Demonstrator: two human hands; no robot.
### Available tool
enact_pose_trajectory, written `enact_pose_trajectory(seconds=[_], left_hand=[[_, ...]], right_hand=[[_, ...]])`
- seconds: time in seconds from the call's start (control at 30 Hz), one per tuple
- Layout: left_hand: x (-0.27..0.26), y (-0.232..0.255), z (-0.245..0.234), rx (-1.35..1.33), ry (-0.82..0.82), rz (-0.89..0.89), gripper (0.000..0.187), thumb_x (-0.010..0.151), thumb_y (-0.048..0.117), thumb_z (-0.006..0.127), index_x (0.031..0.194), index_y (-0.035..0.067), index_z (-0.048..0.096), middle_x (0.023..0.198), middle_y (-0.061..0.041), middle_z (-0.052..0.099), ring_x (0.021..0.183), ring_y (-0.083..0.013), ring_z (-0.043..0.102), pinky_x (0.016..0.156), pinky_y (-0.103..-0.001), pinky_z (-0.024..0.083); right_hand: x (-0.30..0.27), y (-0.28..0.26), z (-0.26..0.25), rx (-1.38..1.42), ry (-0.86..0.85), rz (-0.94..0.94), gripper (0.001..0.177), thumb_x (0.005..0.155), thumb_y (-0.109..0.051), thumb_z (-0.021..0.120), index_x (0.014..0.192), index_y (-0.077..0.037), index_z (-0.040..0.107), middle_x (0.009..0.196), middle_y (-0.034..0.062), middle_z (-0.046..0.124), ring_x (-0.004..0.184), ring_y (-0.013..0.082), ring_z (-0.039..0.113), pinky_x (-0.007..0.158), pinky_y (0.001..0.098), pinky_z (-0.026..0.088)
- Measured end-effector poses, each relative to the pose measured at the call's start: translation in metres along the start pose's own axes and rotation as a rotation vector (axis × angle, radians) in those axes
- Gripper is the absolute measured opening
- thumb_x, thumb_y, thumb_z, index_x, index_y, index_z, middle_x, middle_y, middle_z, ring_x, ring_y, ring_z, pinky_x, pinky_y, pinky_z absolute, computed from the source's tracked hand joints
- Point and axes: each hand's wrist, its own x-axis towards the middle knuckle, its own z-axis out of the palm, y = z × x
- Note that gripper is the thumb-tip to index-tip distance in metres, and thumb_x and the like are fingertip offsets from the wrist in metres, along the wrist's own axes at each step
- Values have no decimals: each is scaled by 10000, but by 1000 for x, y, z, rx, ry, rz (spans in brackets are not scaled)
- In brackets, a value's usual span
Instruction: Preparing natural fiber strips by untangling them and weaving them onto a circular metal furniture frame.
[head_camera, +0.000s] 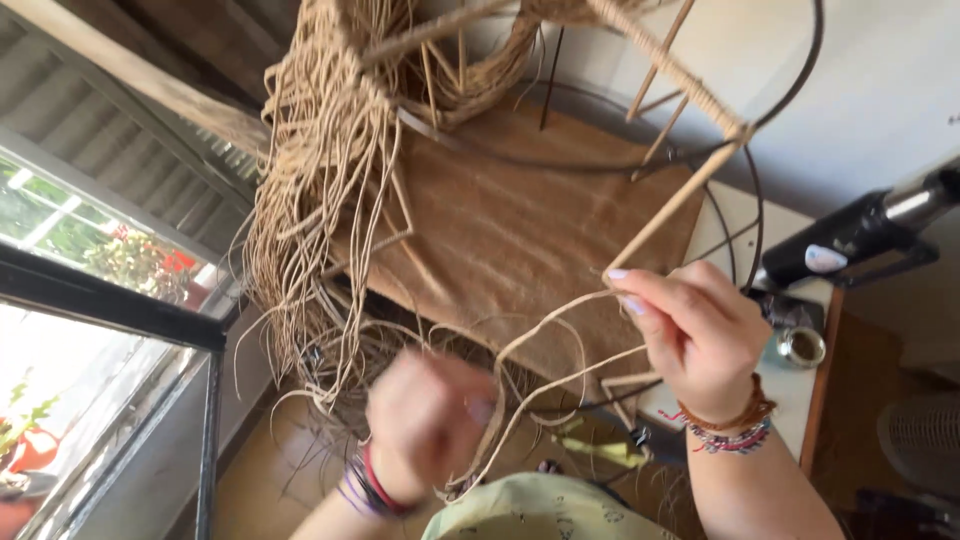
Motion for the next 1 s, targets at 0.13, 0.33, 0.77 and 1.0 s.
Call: enact_pose_trajectory(seconds=[0.13, 0.33, 0.77, 1.0], left_hand=[[26, 28, 35, -263, -184, -39, 159, 1029, 138, 539, 1044, 32, 656, 992, -118, 658, 778, -235, 663, 652, -340, 551], [47, 1, 86, -75, -143, -214, 427, 1028, 145, 548, 1441, 48, 493, 1482, -210, 498, 1434, -416, 456, 1249, -584, 355], [74, -38, 126, -646, 212, -340, 336, 989, 107, 604, 1303, 5, 542, 1328, -174, 550, 1277, -319, 577, 1163, -457, 477], [101, -37, 113, -265, -5, -321, 400, 972, 37, 542, 1372, 28, 535, 1243, -138, 675, 1084, -278, 652, 1024, -401, 524]], right_hand=[[24, 18, 2, 9, 20, -27, 176, 1014, 67, 610, 1087, -7, 753, 797, 98, 589, 590, 152, 489, 551, 266, 401], [61, 38, 13, -54, 111, -64, 31, 1034, -28, 662, 1043, -2, 647, 816, 94, 650, 542, 152, 483, 529, 298, 395], [84, 11, 4, -343, -219, 131, 204, 926, 3, 632, 1098, -80, 707, 913, 61, 548, 601, 187, 539, 457, 304, 424], [79, 4, 2, -269, -194, 179, 237, 1049, -56, 532, 1215, -64, 700, 970, 100, 602, 707, 220, 597, 626, 324, 473]])
